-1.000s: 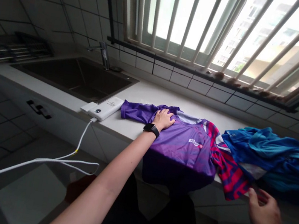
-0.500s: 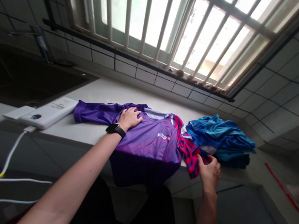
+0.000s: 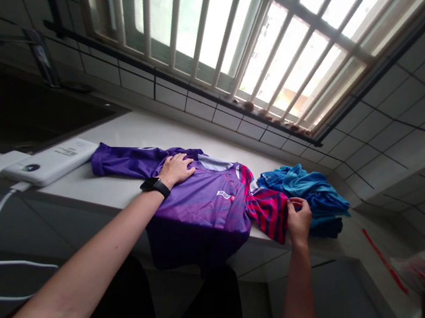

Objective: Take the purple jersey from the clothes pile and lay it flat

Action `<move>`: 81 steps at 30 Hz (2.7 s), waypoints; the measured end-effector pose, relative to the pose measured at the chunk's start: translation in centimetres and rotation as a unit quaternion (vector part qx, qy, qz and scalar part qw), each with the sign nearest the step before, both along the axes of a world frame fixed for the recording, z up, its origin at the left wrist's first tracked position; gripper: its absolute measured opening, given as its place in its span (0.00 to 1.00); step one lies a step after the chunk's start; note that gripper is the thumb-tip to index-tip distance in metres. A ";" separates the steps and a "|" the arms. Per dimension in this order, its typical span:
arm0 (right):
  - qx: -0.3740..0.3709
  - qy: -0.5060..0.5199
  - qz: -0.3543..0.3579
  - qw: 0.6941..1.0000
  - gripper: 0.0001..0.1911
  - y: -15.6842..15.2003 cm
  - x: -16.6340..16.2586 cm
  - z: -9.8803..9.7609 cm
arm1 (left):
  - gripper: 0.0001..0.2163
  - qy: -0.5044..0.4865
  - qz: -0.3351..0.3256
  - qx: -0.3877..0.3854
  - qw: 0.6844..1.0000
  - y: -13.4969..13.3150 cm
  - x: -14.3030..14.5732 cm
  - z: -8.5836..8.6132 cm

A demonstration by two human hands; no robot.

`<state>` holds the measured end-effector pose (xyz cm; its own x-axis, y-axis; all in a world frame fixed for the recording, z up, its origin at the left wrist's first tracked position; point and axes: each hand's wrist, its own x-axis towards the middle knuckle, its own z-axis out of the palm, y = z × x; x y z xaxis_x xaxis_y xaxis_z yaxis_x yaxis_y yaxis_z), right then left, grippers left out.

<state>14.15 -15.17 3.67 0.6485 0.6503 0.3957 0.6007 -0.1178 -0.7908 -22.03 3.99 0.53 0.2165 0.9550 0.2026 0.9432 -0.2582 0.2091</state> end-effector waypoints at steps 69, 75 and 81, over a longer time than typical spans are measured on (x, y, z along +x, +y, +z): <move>-0.278 -0.226 -0.007 0.933 0.21 9.6 -5.9 2.3 | 0.26 0.018 -0.015 0.005 1.000 0.5 -0.6 0.1; -0.287 -0.252 0.122 0.916 0.21 9.0 -4.6 1.6 | 0.25 0.003 -0.019 0.002 1.000 0.7 -0.5 -0.1; -0.325 -0.239 0.182 0.897 0.07 9.1 -4.1 0.4 | 0.25 0.007 -0.013 0.005 1.000 0.7 -0.5 -0.1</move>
<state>10.02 -6.03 4.06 0.2044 0.9783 0.0334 0.9447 -0.1882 -0.2687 -22.50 4.65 0.44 0.2435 0.9472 0.2087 0.9393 -0.2839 0.1927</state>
